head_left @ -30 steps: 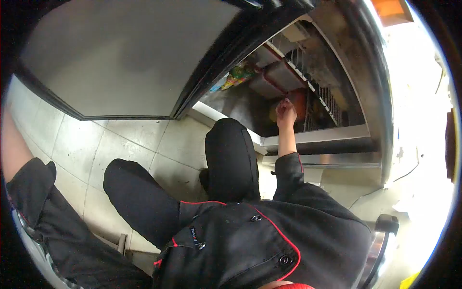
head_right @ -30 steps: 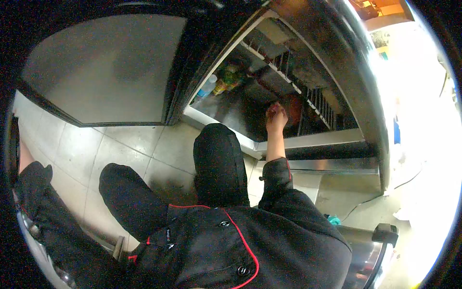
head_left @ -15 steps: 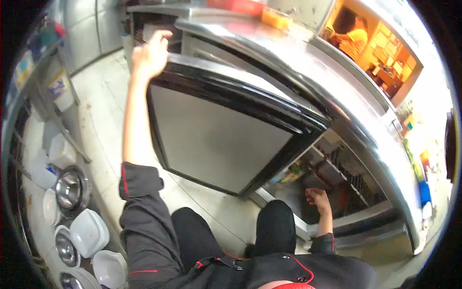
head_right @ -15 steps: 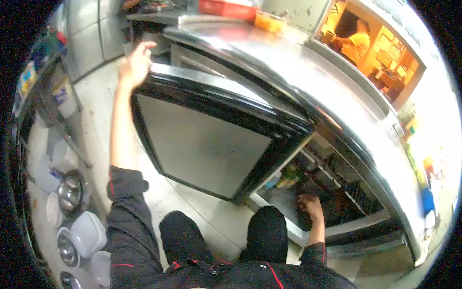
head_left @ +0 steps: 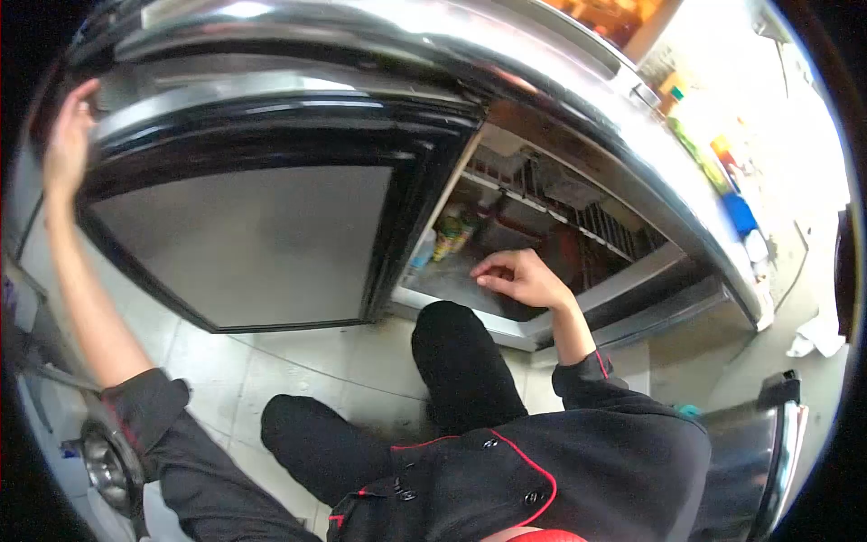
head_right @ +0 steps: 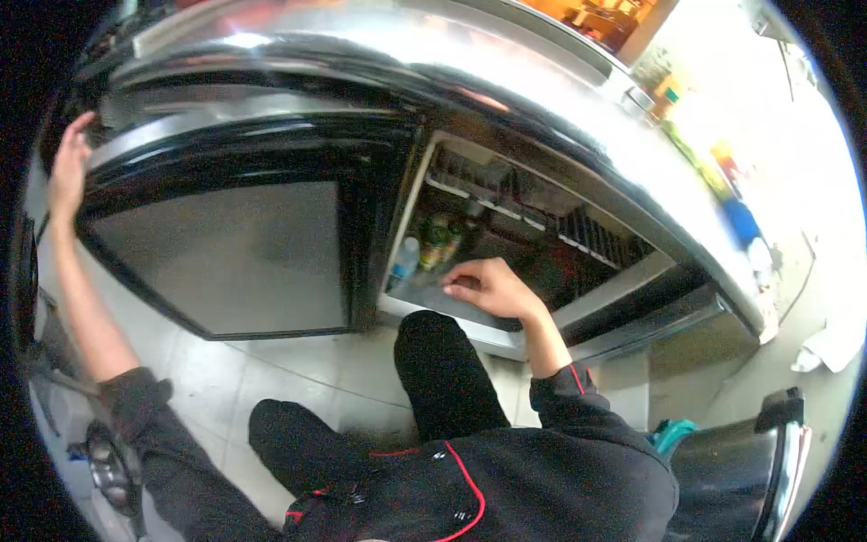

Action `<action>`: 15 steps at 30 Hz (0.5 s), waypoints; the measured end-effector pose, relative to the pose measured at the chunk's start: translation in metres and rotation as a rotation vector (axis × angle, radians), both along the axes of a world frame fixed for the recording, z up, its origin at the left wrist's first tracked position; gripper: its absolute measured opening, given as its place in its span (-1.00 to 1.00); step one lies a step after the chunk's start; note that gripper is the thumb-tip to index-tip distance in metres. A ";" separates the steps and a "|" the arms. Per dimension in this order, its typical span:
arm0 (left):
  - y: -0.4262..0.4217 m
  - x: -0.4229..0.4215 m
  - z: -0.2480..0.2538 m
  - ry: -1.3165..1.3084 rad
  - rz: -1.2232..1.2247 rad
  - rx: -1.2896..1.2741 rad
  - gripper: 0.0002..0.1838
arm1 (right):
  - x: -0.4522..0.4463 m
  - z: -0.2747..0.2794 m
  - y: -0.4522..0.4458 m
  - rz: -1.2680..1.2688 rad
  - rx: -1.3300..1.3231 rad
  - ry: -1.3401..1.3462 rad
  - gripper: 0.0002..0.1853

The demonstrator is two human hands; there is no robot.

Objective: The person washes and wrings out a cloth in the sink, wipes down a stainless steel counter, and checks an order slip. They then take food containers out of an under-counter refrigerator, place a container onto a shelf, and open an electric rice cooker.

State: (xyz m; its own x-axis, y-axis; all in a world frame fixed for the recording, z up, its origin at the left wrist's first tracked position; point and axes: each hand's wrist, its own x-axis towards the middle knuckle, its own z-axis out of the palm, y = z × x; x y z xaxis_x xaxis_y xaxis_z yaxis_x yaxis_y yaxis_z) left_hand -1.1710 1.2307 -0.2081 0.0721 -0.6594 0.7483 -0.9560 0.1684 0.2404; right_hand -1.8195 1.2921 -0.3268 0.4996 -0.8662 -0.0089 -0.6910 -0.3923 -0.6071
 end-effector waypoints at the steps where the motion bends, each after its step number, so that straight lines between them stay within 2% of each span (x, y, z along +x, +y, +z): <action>1: -0.007 0.016 -0.007 -0.134 -0.007 -0.112 -0.57 | -0.002 0.006 0.006 -0.052 0.024 -0.076 -0.78; 3: -0.009 0.016 -0.009 0.000 -0.112 -0.178 -0.57 | -0.011 0.010 0.006 -0.127 -0.171 -0.133 -0.85; 4: -0.002 -0.002 -0.001 -0.067 -0.188 -0.213 -0.66 | -0.016 0.008 0.005 -0.205 -0.249 -0.185 -0.87; 5: 0.009 -0.025 0.009 -0.132 -0.268 -0.240 -0.71 | -0.014 0.018 0.005 -0.195 -0.458 -0.098 -0.88; 6: 0.016 -0.031 0.013 0.059 -0.275 -0.096 -0.71 | -0.013 0.017 0.003 -0.283 -0.511 -0.113 -0.89; 7: 0.029 -0.040 0.020 0.015 -0.191 0.042 -0.71 | -0.010 0.015 0.003 -0.366 -0.566 -0.126 -0.90; 8: 0.023 -0.027 0.020 -0.107 -0.248 -0.027 -0.70 | -0.006 0.019 0.004 -0.393 -0.682 0.018 -0.90; 9: 0.012 -0.013 0.022 -0.235 -0.305 -0.103 -0.69 | -0.003 0.017 0.002 -0.389 -0.802 0.027 -0.89; 13: 0.015 -0.017 0.021 -0.174 -0.265 -0.083 -0.68 | -0.041 0.004 -0.018 -0.518 -1.421 0.579 -0.69; 14: 0.016 -0.020 0.016 -0.165 -0.260 -0.082 -0.67 | -0.054 -0.001 -0.022 -0.586 -1.401 0.535 -0.61; 15: 0.016 -0.023 0.014 -0.154 -0.254 -0.081 -0.67 | -0.068 -0.005 -0.028 -0.616 -1.385 0.529 -0.61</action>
